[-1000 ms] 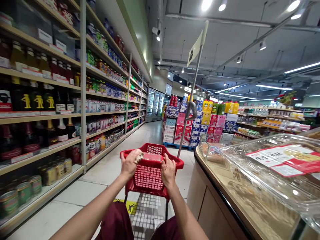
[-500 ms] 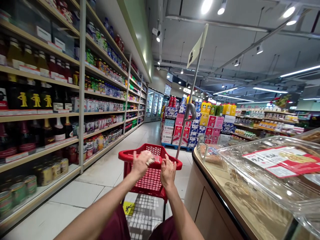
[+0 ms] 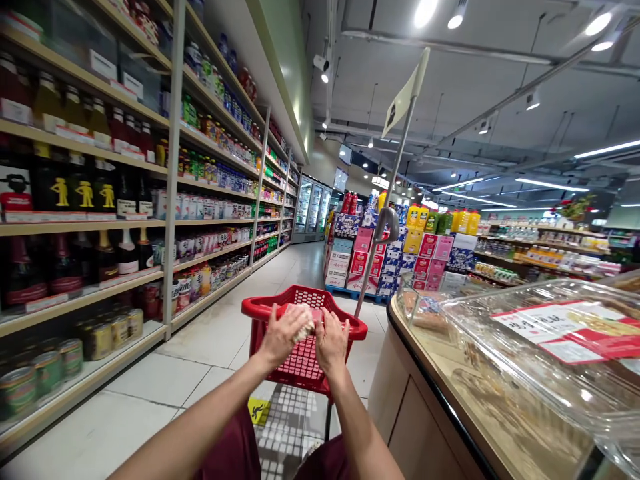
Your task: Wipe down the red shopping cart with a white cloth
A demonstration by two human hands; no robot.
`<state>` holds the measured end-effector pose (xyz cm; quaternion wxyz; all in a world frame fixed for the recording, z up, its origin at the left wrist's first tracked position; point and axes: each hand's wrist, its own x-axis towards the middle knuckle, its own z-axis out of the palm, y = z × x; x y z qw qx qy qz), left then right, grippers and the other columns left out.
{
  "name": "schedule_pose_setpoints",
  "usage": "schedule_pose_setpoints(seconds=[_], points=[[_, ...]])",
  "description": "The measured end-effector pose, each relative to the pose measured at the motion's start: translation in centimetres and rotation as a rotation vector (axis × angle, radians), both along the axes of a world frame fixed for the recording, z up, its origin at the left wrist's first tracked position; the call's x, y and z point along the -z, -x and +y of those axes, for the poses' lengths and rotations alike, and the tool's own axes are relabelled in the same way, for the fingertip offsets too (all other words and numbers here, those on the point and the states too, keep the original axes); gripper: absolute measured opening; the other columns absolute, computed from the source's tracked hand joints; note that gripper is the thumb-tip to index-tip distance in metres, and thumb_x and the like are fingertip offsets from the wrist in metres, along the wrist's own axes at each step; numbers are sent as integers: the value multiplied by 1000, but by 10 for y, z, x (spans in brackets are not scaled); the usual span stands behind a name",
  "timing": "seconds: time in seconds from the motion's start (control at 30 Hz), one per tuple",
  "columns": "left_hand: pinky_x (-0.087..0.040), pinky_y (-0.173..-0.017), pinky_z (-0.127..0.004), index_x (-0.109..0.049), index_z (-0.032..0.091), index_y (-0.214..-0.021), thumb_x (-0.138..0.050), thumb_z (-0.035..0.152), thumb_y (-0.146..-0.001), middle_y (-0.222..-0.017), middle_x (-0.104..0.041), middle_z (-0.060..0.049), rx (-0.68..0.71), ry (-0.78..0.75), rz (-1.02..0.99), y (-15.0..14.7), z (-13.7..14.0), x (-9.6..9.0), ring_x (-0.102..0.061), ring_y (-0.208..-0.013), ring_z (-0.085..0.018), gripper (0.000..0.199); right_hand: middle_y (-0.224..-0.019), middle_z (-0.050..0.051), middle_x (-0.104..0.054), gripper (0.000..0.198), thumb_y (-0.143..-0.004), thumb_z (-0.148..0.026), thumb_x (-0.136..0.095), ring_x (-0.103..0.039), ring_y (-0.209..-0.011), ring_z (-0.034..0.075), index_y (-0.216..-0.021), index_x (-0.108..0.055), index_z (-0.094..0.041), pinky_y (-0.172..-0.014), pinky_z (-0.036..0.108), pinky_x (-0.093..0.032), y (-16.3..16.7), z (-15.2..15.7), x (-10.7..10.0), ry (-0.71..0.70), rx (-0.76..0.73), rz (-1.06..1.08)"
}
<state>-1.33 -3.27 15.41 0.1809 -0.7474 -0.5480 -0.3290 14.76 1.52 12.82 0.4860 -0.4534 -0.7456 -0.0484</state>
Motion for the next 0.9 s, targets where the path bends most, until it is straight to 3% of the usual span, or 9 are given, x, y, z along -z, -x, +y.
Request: schedule_pose_setpoints(seconds=[0.13, 0.17, 0.33, 0.5, 0.53, 0.63, 0.7, 0.83, 0.9], points=[[-6, -105, -58, -52, 29, -114, -30, 12, -81, -129, -49, -2, -327, -47, -214, 28, -4, 1, -40, -122, -19, 43, -117, 10, -57, 47, -91, -36, -20, -45, -115, 24, -114, -55, -14, -101, 49, -16, -1, 0, 2, 19, 54, 0], [-6, -105, -59, -52, 30, -114, -30, 13, -82, -129, -48, -2, -327, -53, -220, 27, -4, 2, -40, -122, -19, 42, -118, 10, -57, 47, -91, -36, -20, -45, -116, 24, -115, -54, -14, -101, 49, -16, 1, 0, 2, 16, 52, -11], [-5, -108, -53, -51, 34, -116, -36, 20, -83, -129, -48, 1, -14, -36, 11, 14, -4, 8, -38, -124, -17, 38, -121, 8, -55, 44, -92, -36, -22, -43, -118, 22, -118, -52, -19, -102, 49, -14, 7, -2, -1, 16, 19, -80], [-6, -104, -60, -50, 30, -117, -34, 17, -82, -130, -47, -4, -336, -110, -204, 38, -4, 8, -39, -123, -21, 40, -117, 10, -57, 45, -91, -32, -21, -44, -117, 22, -111, -58, -15, -102, 47, -16, -5, -3, -3, 40, 129, -75], [-6, -104, -60, -50, 30, -117, -34, 16, -82, -130, -47, -3, -314, -112, -199, 35, -3, 8, -39, -123, -21, 41, -119, 9, -56, 45, -91, -31, -21, -43, -118, 22, -112, -57, -15, -102, 46, -16, -3, -4, -3, 43, 128, -91], [-6, -106, -56, -49, 35, -116, -36, 17, -82, -130, -47, 2, -62, -99, -39, 17, 0, 10, -38, -124, -18, 41, -124, 7, -52, 43, -92, -33, -23, -41, -120, 21, -115, -55, -18, -103, 46, -14, 5, -8, -3, 43, 95, -154], [-5, -107, -54, -50, 36, -116, -37, 19, -82, -129, -47, 2, 6, -104, 16, 16, 0, 12, -38, -124, -17, 39, -124, 7, -52, 42, -92, -34, -23, -41, -120, 21, -115, -55, -19, -103, 46, -14, 5, -9, -4, 44, 100, -173], [-6, -104, -60, -53, 30, -115, -36, 17, -81, -129, -47, -5, -296, -153, -155, 37, 0, 13, -41, -121, -22, 39, -120, 8, -55, 44, -92, -32, -22, -41, -119, 22, -113, -57, -16, -102, 46, -17, -6, -7, -3, 47, 172, -170], [-7, -104, -61, -53, 29, -115, -37, 16, -80, -130, -46, -6, -334, -157, -173, 36, 0, 13, -41, -121, -24, 40, -121, 9, -54, 43, -92, -31, -23, -40, -120, 22, -115, -56, -15, -102, 46, -16, -3, -8, -3, 39, 174, -178]])
